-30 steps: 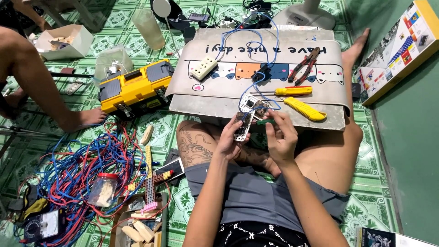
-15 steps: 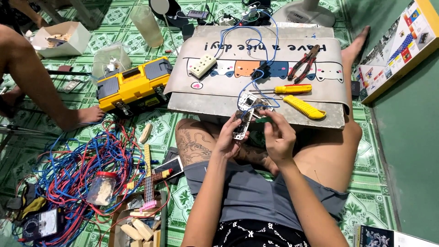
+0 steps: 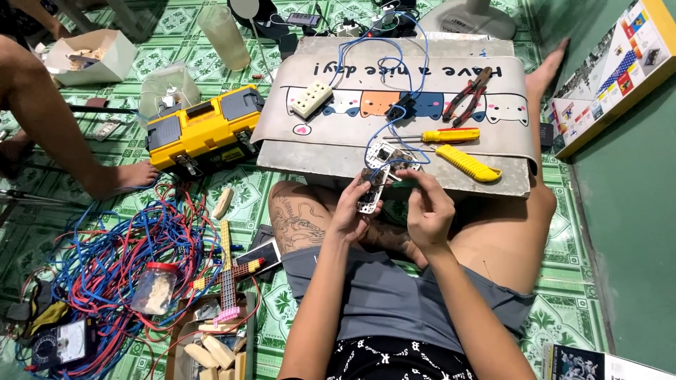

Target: Connecting electrical wires to various components like switches and sockets on a cardboard base.

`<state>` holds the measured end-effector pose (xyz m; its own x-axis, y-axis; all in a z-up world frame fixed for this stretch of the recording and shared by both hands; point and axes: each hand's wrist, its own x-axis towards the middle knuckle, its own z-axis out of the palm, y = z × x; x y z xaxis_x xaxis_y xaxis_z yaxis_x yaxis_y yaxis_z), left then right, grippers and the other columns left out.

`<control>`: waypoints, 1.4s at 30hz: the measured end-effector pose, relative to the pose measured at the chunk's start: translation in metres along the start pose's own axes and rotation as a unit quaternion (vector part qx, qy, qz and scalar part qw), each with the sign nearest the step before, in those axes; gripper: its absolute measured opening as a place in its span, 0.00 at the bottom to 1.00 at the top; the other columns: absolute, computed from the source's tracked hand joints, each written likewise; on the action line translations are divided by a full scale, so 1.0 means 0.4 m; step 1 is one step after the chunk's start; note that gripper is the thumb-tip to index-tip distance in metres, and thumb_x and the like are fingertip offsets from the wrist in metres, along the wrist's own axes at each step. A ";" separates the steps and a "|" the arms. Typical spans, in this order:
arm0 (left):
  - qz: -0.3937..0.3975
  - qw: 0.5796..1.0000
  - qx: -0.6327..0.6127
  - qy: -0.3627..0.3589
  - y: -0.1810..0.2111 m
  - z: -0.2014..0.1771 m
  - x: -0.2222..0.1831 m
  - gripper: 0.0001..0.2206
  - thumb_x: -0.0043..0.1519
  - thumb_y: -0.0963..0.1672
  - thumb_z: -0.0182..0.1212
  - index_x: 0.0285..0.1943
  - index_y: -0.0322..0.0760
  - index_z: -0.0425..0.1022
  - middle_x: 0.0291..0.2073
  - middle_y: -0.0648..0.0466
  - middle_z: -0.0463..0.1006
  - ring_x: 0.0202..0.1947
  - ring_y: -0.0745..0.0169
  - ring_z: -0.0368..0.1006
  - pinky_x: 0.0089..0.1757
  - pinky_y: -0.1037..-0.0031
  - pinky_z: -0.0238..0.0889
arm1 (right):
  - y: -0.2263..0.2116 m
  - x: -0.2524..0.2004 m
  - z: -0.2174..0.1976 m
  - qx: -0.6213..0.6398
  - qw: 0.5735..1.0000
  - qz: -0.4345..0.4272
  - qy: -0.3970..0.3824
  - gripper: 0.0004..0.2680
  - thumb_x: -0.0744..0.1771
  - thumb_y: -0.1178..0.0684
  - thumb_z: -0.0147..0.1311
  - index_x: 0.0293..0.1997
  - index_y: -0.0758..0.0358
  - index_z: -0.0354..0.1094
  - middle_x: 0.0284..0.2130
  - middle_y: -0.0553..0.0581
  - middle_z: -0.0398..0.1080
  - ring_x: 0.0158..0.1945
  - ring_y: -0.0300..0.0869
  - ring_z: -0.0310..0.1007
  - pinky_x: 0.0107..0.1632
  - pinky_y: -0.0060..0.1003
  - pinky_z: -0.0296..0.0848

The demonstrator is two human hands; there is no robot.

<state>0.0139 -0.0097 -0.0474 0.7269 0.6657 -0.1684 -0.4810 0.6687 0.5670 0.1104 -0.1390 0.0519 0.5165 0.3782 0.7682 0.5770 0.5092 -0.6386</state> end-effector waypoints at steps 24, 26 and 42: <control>0.009 1.000 0.016 0.019 0.003 0.028 -0.004 0.22 0.63 0.40 0.61 0.68 0.40 0.68 0.39 0.38 0.78 0.25 0.44 0.81 0.28 0.65 0.81 | 0.059 -0.044 -0.002 -0.021 0.996 0.018 0.083 0.06 0.66 0.62 0.65 0.45 0.67 0.79 0.36 0.59 0.71 0.38 0.39 0.72 0.42 0.35 0.73; 0.006 0.999 0.022 0.023 0.004 0.039 -0.009 0.23 0.63 0.41 0.62 0.68 0.41 0.68 0.39 0.37 0.78 0.25 0.44 0.81 0.28 0.65 0.81 | 0.064 -0.050 0.000 0.010 0.995 0.026 0.091 0.07 0.66 0.66 0.62 0.48 0.70 0.77 0.36 0.62 0.73 0.38 0.42 0.75 0.42 0.37 0.76; -0.004 0.998 0.019 0.057 -0.004 0.021 0.013 0.22 0.61 0.40 0.65 0.66 0.41 0.71 0.38 0.38 0.76 0.25 0.42 0.80 0.27 0.64 0.81 | 0.039 -0.041 0.009 -0.011 0.993 0.033 0.114 0.05 0.67 0.64 0.62 0.46 0.74 0.76 0.40 0.67 0.77 0.42 0.46 0.79 0.46 0.40 0.78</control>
<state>0.0224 -0.0100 -0.0423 0.6693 0.6955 -0.2613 -0.4550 0.6617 0.5959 0.1087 -0.1344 0.0297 0.6824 0.2242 0.6957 0.5491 0.4710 -0.6904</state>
